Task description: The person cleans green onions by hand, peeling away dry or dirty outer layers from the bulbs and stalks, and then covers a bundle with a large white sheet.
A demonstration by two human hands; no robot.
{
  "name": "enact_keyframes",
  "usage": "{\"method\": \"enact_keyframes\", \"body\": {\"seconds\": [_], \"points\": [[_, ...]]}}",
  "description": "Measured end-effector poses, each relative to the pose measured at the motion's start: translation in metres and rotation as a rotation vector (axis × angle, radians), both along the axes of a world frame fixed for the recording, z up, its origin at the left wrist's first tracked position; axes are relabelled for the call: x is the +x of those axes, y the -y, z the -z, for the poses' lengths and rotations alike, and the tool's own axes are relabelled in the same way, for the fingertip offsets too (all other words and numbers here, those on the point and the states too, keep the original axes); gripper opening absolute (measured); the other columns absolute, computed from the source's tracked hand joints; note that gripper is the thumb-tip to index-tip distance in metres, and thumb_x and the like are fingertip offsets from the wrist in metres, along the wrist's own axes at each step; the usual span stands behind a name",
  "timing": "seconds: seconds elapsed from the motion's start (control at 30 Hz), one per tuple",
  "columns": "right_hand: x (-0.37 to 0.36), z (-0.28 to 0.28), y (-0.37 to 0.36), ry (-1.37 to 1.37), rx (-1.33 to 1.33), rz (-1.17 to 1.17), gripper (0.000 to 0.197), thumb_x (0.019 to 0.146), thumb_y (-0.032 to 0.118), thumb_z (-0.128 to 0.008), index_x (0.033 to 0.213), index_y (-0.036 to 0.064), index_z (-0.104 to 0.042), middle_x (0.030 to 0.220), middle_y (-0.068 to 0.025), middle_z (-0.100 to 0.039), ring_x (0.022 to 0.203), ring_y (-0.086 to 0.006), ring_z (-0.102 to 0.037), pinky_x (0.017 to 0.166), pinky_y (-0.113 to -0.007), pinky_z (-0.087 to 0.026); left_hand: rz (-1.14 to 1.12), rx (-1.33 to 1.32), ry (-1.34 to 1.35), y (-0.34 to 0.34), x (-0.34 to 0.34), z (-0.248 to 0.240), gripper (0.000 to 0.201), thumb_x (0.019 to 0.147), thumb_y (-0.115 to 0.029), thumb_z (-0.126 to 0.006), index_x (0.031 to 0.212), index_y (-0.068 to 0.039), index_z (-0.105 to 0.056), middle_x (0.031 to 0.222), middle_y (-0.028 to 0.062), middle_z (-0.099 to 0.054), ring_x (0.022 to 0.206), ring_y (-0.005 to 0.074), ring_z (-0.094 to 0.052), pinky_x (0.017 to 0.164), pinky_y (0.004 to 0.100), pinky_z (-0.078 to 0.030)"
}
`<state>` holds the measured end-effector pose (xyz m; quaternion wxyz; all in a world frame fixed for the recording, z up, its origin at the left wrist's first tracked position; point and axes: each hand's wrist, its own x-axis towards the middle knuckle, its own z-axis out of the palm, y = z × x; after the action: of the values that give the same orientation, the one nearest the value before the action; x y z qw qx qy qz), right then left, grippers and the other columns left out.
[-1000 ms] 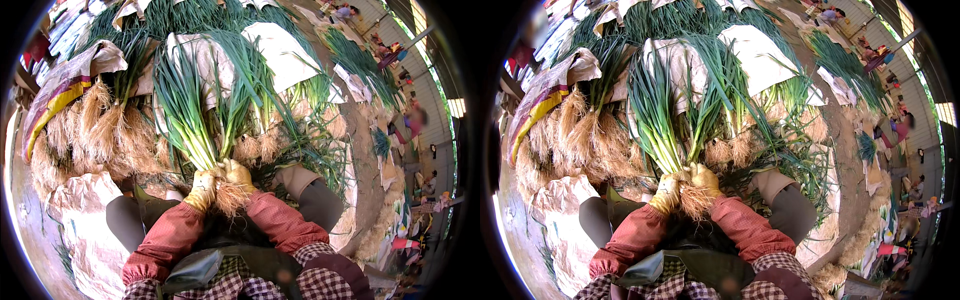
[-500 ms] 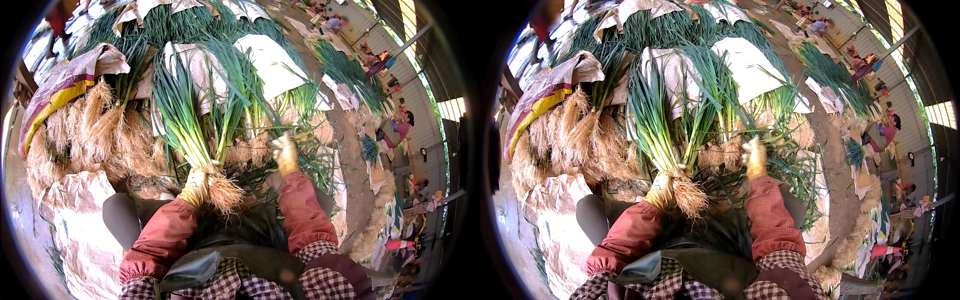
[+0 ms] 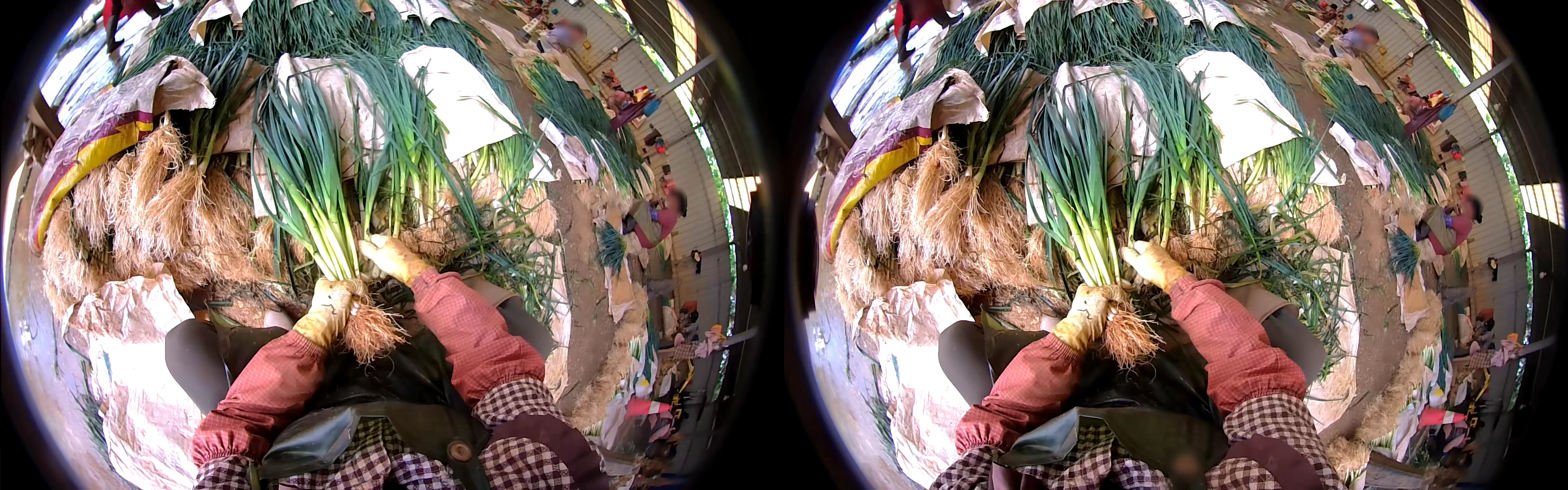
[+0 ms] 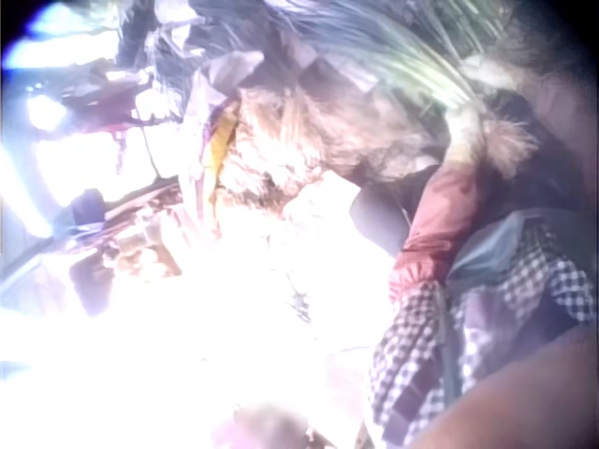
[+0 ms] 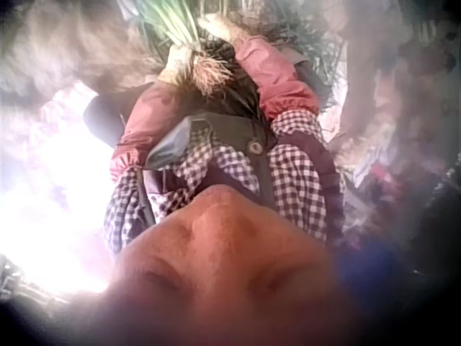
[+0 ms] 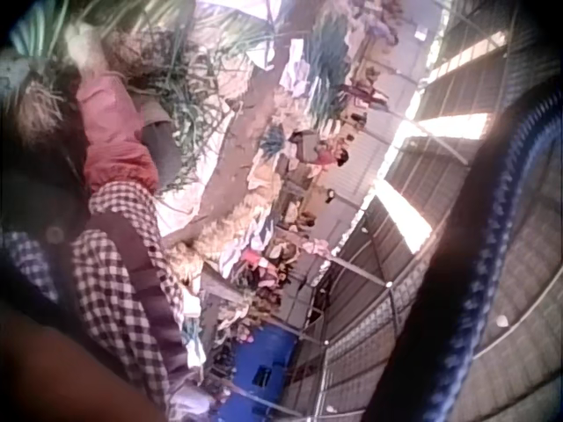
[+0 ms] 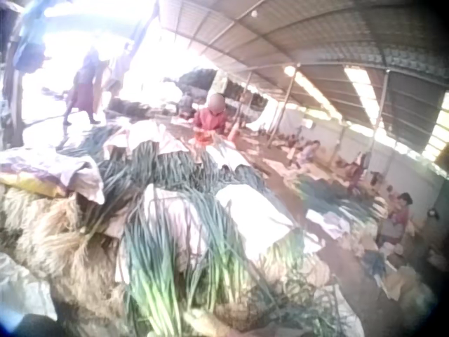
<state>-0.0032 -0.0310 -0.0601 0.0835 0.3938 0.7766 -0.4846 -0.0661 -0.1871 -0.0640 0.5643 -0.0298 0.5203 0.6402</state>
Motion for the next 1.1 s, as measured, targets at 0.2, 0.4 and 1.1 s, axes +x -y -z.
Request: {"method": "enact_keyframes", "body": {"seconds": [0.2, 0.4, 1.1], "points": [[0.017, -0.010, 0.043, -0.243, 1.073, -0.551, 0.010, 0.079, 0.008, -0.048, 0.083, 0.0081, -0.057, 0.065, -0.0043, -0.053, 0.055, -0.0164, -0.055, 0.047, -0.029, -0.047, -0.039, -0.046, 0.083, -0.003, 0.001, -0.003, 0.008, 0.064, 0.002, -0.057, 0.071, 0.006, -0.058, 0.053, 0.0085, -0.053, 0.038, 0.0156, -0.045, 0.034, 0.0255, -0.034], [0.051, -0.079, 0.048, -0.876, 0.062, 0.375, 0.023, 0.092, 0.021, -0.041, 0.089, 0.0002, -0.049, 0.065, -0.0063, -0.057, 0.059, -0.0147, -0.062, 0.040, -0.018, -0.041, -0.039, 0.158, 0.190, 0.007, 0.003, -0.015, 0.018, 0.076, -0.004, -0.047, 0.087, 0.006, -0.058, 0.066, 0.0107, -0.057, 0.053, 0.0182, -0.053, 0.050, 0.0261, -0.046], [0.075, 0.127, 0.037, 0.267, -0.011, -0.396, 0.029, 0.078, 0.028, -0.057, 0.092, 0.0025, -0.062, 0.077, -0.0140, -0.062, 0.074, -0.0229, -0.061, 0.062, -0.034, -0.048, 0.425, 0.428, 0.473, 0.026, 0.010, -0.008, 0.043, 0.075, -0.005, -0.057, 0.113, 0.012, -0.047, 0.097, 0.0199, -0.059, 0.080, 0.0185, -0.061, 0.066, 0.0211, -0.049]]}}
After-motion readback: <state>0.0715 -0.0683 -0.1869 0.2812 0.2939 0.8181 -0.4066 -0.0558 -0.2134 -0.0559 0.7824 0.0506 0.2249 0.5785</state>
